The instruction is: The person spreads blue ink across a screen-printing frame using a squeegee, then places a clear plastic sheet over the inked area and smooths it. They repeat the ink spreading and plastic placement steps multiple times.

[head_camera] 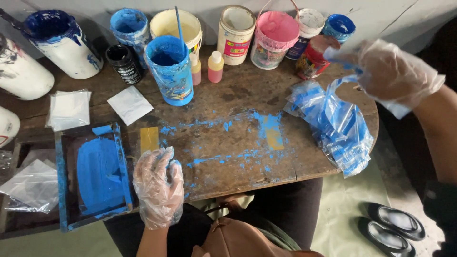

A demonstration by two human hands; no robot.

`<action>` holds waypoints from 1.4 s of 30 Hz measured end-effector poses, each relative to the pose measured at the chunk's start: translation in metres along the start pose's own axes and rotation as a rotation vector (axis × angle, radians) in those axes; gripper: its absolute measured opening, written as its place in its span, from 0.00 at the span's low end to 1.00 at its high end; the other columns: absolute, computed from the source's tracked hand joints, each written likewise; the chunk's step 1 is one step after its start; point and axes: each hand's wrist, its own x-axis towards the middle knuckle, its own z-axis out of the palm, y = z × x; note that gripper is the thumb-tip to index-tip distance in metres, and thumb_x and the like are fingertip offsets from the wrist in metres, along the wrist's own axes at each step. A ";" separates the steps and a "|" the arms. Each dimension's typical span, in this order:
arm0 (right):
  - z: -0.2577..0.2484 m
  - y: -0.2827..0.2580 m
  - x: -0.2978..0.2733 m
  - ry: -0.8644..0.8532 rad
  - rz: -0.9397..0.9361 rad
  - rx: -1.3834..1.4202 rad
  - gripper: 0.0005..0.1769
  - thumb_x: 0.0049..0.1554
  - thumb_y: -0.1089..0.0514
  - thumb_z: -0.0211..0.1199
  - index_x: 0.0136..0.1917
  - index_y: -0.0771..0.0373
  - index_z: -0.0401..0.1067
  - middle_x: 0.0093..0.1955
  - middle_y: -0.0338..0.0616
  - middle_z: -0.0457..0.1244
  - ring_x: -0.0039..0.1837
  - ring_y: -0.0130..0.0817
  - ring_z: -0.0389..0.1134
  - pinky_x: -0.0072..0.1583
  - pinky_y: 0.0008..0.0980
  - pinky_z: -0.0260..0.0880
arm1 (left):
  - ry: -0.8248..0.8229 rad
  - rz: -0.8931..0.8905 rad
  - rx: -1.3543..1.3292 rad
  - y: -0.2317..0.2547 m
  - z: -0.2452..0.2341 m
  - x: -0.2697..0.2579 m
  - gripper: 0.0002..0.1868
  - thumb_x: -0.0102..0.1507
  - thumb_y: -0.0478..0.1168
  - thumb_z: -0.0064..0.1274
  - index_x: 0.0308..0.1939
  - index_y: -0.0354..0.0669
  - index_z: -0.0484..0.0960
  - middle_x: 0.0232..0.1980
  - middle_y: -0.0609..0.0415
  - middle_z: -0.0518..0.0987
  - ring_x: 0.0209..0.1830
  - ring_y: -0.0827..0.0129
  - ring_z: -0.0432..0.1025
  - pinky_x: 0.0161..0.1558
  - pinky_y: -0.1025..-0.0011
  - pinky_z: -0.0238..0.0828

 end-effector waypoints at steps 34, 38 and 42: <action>0.186 0.032 -0.101 1.091 -0.336 -1.004 0.27 0.67 0.66 0.43 0.77 0.63 0.65 0.33 0.31 0.51 0.31 0.22 0.40 0.38 0.28 0.42 | 0.022 0.027 0.007 0.006 -0.003 0.006 0.13 0.67 0.28 0.54 0.55 0.35 0.81 0.55 0.44 0.74 0.54 0.49 0.72 0.59 0.53 0.76; 0.216 0.035 -0.104 1.154 -0.296 -1.272 0.28 0.66 0.67 0.41 0.76 0.73 0.66 0.41 0.47 0.58 0.38 0.36 0.50 0.54 0.43 0.56 | 0.017 0.007 0.039 0.005 -0.003 0.002 0.14 0.67 0.30 0.54 0.57 0.37 0.81 0.56 0.46 0.74 0.57 0.50 0.71 0.61 0.53 0.76; 0.234 0.045 -0.093 1.175 -0.065 -1.184 0.21 0.71 0.47 0.37 0.53 0.65 0.63 0.44 0.41 0.49 0.43 0.35 0.47 0.59 0.42 0.47 | 0.016 -0.017 0.040 0.005 -0.005 0.003 0.14 0.68 0.32 0.53 0.57 0.39 0.81 0.57 0.46 0.73 0.58 0.49 0.70 0.62 0.52 0.74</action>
